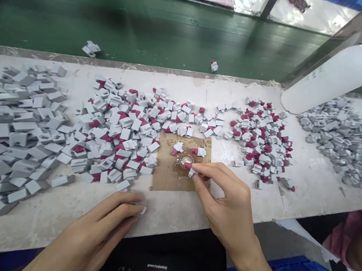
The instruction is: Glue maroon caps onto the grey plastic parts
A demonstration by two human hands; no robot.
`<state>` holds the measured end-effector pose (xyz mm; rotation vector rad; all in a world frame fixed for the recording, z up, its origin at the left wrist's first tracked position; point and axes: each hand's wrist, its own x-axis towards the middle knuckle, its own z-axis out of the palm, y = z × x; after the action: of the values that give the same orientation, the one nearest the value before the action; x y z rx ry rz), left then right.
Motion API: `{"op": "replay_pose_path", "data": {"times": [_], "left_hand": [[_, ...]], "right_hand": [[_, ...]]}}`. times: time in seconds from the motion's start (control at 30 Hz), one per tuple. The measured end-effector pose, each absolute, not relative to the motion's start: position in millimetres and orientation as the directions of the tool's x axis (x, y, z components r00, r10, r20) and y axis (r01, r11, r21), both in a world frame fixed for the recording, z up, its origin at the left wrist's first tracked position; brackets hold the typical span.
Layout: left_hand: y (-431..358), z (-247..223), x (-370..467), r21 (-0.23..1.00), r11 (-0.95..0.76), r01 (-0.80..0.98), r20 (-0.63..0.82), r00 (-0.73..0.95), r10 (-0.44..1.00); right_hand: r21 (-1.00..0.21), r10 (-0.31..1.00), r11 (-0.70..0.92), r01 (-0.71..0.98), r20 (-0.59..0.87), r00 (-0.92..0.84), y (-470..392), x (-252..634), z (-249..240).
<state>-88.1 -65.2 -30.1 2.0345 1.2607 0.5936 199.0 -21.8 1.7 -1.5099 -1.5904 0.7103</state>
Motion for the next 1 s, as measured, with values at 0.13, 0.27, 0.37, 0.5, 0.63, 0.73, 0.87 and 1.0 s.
{"op": "replay_pose_path", "data": {"times": [0.13,0.27,0.37,0.5,0.63,0.73,0.87,1.0], "left_hand": [[-53.4,-19.3,-81.3,0.82,-0.232,0.522,-0.002,0.409,0.912],[-30.3,-3.0,-64.2,0.929,-0.089,0.36,-0.005,0.253,0.968],[-9.7,7.4,-45.5,0.99,0.069,0.126,-0.09,0.174,0.981],[12.6,15.0,-19.4,0.96,0.22,-0.174,-0.176,0.238,0.955],[22.6,13.9,-5.2,0.92,0.275,-0.278,-0.199,0.273,0.941],[24.6,10.7,-4.7,0.914,0.281,-0.292,-0.201,0.275,0.94],[25.4,11.2,-7.8,0.916,0.276,-0.29,-0.19,0.292,0.937],[26.2,14.7,-10.6,0.939,0.251,-0.236,-0.167,0.324,0.931]], "right_hand": [[-0.852,0.982,0.126,0.509,0.181,0.06,-20.9,198.1,6.3],[-0.942,0.985,0.039,0.333,0.092,0.144,-17.6,199.2,9.6],[-0.997,0.986,-0.022,0.077,-0.009,0.166,-13.3,198.7,10.2],[-0.988,0.988,-0.073,-0.139,-0.091,0.125,-7.1,194.7,13.3],[-0.979,0.987,-0.097,-0.182,-0.117,0.108,-3.3,190.7,15.4],[-0.978,0.986,-0.094,-0.184,-0.117,0.12,-3.2,190.3,12.9],[-0.986,0.992,-0.078,-0.145,-0.092,0.092,-5.9,192.7,9.6],[-0.999,0.999,-0.037,-0.019,-0.038,0.035,-5.5,195.2,13.7]]}}
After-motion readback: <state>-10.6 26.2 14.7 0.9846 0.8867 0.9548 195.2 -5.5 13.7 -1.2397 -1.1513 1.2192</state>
